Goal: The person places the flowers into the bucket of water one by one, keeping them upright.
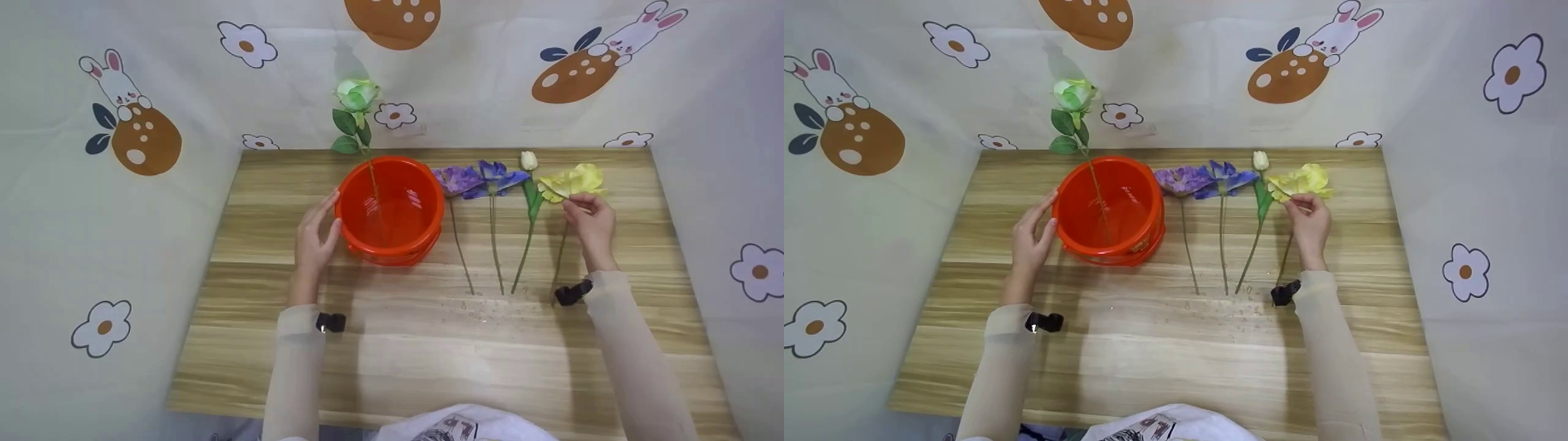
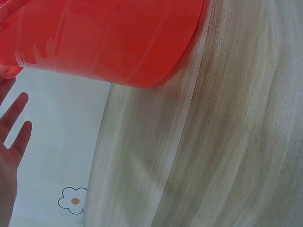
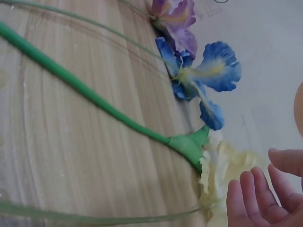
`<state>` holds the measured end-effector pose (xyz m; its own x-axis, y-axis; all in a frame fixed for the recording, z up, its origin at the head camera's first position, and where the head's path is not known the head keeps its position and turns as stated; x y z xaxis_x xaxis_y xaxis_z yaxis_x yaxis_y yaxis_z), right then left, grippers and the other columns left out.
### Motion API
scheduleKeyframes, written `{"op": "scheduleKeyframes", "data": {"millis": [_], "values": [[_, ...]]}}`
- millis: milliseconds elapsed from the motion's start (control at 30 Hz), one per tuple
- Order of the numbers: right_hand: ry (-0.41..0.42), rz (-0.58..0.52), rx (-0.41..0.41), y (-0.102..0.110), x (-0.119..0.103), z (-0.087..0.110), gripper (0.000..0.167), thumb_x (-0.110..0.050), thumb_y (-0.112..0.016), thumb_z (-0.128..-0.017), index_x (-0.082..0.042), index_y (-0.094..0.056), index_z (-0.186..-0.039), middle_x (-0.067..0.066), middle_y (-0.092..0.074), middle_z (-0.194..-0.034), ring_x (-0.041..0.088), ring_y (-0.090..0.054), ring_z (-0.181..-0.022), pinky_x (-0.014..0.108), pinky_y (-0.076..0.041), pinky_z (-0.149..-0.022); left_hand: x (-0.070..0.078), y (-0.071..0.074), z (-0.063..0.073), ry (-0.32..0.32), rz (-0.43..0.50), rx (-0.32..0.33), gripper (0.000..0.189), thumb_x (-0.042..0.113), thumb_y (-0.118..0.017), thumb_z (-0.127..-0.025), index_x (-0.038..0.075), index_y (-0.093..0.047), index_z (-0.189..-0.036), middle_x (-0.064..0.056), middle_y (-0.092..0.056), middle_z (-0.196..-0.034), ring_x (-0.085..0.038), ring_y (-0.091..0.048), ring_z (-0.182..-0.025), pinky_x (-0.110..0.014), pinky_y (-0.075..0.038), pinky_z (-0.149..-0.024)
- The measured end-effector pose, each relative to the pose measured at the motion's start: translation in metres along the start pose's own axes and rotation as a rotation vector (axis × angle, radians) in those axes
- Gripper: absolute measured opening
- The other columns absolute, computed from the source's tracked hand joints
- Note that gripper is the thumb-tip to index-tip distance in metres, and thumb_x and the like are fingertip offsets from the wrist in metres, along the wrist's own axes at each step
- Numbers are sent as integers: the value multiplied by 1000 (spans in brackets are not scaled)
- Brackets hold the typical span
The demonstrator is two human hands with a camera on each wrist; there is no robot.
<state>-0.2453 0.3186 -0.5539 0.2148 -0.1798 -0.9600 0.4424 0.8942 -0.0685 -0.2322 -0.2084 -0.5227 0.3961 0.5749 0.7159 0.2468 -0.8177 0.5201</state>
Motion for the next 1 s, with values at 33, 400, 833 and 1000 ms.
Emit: {"op": "scheduleKeyframes", "data": {"millis": [33,400,833,1000], "values": [[-8,-7,3,2,3,-1,13,8,-67,-86,3,-63,-98,-3,-67,-76,4,-66,-65,12,-56,-59,0,0,0,-2,2,2,45,17,-61,-95,18,-60,-140,-5,-58,-145,-27,-53,-135,-45,-39,-117],[-70,1,40,20,23,-7,18,8,-67,-86,5,-60,-103,-4,-66,-75,4,-66,-63,14,-57,-59,0,0,0,-1,-8,6,44,19,-61,-96,19,-59,-140,-10,-58,-145,-30,-53,-135,-46,-38,-118],[-100,46,0,30,39,-13,24,8,-63,-89,6,-56,-112,-7,-67,-75,0,-66,-68,11,-56,-66,1,1,1,-2,-17,1,45,21,-60,-96,20,-58,-141,-6,-57,-146,-30,-53,-135,-49,-38,-117],[-84,147,1,39,55,-24,31,4,-69,-88,3,-59,-118,-11,-68,-76,-3,-65,-69,10,-55,-66,1,0,1,2,-10,-5,45,19,-60,-95,17,-59,-140,-5,-58,-145,-30,-54,-135,-47,-38,-117]]}}
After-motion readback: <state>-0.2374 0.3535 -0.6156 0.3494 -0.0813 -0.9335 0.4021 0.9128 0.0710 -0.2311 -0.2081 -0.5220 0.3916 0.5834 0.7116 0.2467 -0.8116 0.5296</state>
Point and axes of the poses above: each hand's wrist, its own z-axis away from the middle knuckle, its own y-axis out of the back of the hand, x = y × z, the point moved 7 cm from there along -z, towards the middle knuckle
